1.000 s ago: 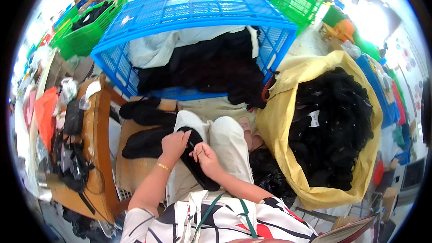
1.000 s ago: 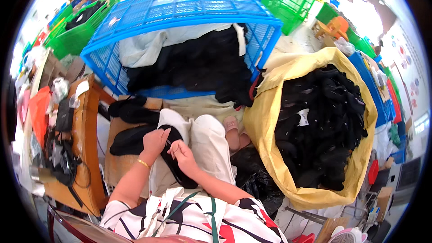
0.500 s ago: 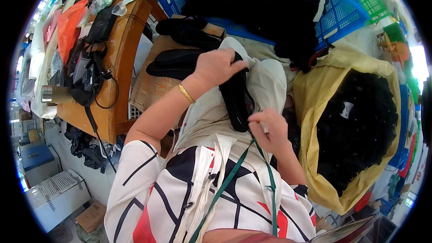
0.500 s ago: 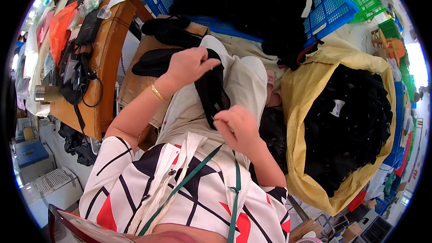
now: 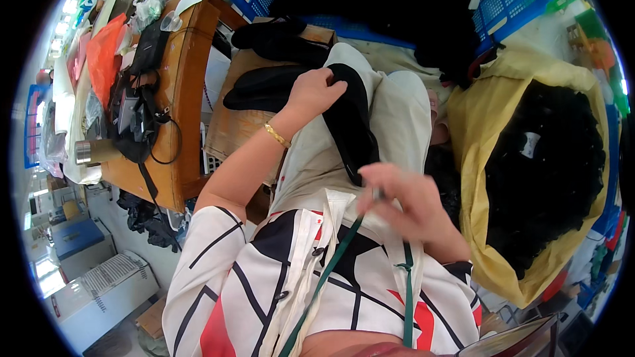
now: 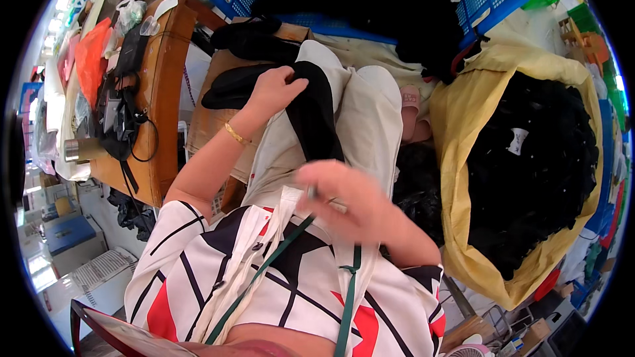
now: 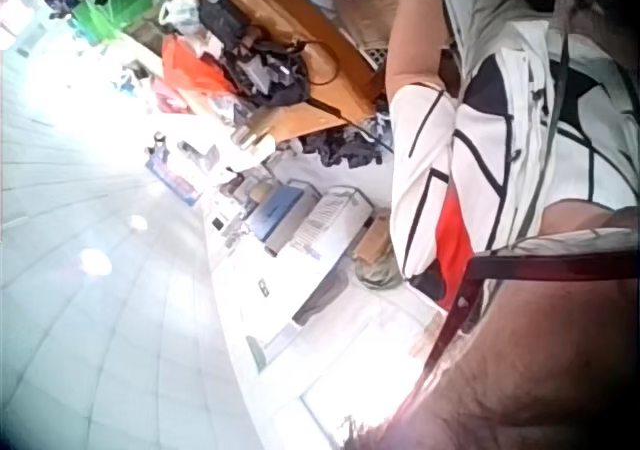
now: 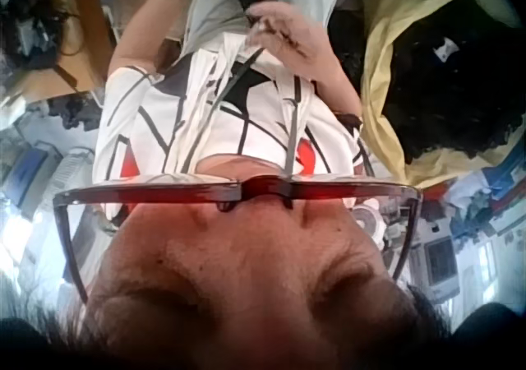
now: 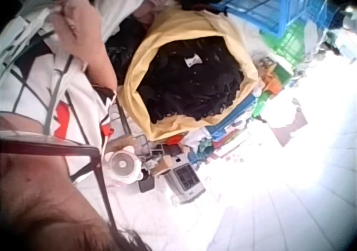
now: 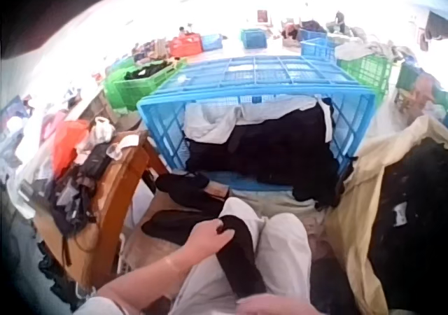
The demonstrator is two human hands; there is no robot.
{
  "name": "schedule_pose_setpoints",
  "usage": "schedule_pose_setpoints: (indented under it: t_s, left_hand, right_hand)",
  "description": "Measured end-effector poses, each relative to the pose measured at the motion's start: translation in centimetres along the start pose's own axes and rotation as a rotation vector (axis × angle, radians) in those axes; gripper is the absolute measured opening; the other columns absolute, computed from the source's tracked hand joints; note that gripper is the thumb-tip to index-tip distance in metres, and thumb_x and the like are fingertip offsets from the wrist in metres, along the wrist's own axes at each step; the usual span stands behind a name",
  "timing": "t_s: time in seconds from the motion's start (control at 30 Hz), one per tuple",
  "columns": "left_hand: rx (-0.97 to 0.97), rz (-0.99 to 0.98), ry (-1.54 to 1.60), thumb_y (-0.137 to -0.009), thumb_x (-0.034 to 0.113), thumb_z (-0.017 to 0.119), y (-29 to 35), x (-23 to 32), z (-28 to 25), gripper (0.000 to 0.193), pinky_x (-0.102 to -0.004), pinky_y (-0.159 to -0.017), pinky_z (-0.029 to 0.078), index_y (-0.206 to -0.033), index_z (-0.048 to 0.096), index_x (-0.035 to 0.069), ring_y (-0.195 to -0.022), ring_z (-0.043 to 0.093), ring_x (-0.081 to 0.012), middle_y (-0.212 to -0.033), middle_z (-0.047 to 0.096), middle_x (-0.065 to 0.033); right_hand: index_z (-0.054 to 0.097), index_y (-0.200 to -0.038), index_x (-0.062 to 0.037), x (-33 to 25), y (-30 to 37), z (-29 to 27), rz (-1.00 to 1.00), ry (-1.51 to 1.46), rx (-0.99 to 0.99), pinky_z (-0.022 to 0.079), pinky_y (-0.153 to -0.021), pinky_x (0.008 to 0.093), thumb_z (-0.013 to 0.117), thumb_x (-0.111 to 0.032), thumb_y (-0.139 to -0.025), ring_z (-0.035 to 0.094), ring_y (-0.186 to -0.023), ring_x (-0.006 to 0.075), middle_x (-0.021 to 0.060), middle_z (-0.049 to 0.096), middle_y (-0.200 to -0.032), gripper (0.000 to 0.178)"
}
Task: The person sits on the floor and sews a black shoe sole using a needle and thread. They repeatedly pull the thread through the sole to attach it, handling the shoe with both hands. The person occasionally reaches into a nearby yellow bag to retrieve more shoe parts.
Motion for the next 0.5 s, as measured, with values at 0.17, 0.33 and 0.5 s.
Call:
schedule_pose_setpoints:
  t_s: [0.17,0.33,0.5]
  left_hand:
    - [-0.144,-0.359,0.556,-0.078,0.023,0.069,0.5,-0.7,1.0,0.027,-0.0286,-0.049,0.048,-0.075,0.059,-0.001,-0.055,0.06,-0.013,-0.064,0.059,-0.0063]
    - [-0.15,-0.415,0.672,-0.084,0.018,0.071,1.6,-0.7,0.8,0.016,-0.0198,-0.048,0.045,-0.081,0.063,0.004,-0.058,0.057,-0.005,-0.071,0.062,0.0004]
    - [-0.132,-0.43,0.751,-0.084,0.017,0.073,1.9,-0.8,1.1,0.017,-0.0193,-0.049,0.045,-0.079,0.062,0.005,-0.059,0.057,-0.0042,-0.07,0.062,0.0012]
  right_hand:
    - [0.059,-0.106,-0.0026,9.7,-2.5,-1.8,0.342,-0.202,0.38,0.048,-0.061,0.0231,0.057,-0.007,-0.097,0.06,-0.068,0.0075,0.0011,0.062,-0.078,0.01]
    - [0.06,-0.099,-0.0023,13.6,-4.7,-2.3,0.635,-0.083,0.294,0.046,-0.056,0.025,0.056,-0.016,-0.098,0.061,-0.064,0.01,0.0023,0.064,-0.078,0.014]
    - [0.059,-0.098,0.0007,15.0,-5.7,-1.5,0.64,0.022,0.247,0.045,-0.055,0.0267,0.055,-0.013,-0.094,0.059,-0.057,0.0117,0.006,0.062,-0.069,0.015]
Point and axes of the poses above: each hand's wrist, its own y-axis away from the middle knuckle, its own z-axis out of the palm, x = y × z, the point moved 2 cm from there along -y, towards the middle knuckle
